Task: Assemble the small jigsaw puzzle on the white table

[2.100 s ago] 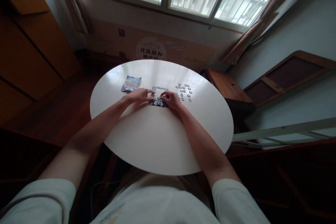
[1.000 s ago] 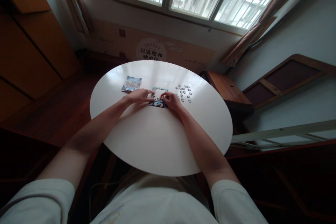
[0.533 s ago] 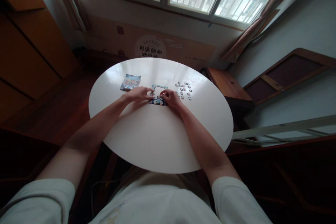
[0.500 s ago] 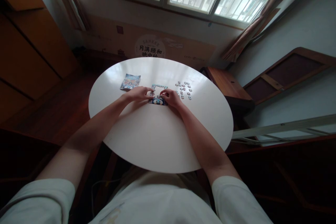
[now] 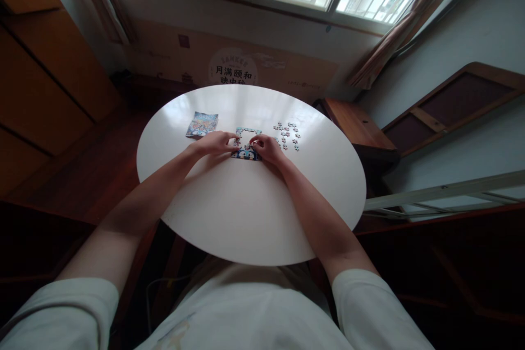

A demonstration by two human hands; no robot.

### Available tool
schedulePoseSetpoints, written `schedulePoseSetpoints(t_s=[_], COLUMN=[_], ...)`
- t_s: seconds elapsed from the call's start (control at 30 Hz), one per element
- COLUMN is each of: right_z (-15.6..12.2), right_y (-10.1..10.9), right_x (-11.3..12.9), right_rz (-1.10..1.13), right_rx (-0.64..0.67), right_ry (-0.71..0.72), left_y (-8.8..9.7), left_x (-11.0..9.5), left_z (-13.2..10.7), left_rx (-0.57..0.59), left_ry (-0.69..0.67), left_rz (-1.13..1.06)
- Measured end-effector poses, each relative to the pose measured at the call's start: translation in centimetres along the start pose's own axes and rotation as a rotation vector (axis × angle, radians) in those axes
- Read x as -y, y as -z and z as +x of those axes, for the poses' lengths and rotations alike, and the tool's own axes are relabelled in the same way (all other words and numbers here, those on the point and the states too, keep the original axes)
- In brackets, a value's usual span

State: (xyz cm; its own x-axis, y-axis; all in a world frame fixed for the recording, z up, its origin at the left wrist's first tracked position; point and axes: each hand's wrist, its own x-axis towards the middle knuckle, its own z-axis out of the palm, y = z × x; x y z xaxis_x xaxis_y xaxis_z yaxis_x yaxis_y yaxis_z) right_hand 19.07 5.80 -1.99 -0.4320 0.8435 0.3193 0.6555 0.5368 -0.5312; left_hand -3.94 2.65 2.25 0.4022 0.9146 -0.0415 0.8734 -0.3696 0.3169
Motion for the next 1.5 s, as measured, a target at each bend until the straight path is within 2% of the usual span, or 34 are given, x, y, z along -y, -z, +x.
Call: schedulePoseSetpoints(t_s=[1.5], right_z=[-0.02], right_y=[0.05], right_x=[-0.03], right_rz=[-0.016], right_rx=[-0.006], right_ry=[0.002], left_y=[-0.09], left_x=[0.09], left_z=[0.11], left_rx=[-0.005], left_ry=[-0.011], left_rz=[0.003])
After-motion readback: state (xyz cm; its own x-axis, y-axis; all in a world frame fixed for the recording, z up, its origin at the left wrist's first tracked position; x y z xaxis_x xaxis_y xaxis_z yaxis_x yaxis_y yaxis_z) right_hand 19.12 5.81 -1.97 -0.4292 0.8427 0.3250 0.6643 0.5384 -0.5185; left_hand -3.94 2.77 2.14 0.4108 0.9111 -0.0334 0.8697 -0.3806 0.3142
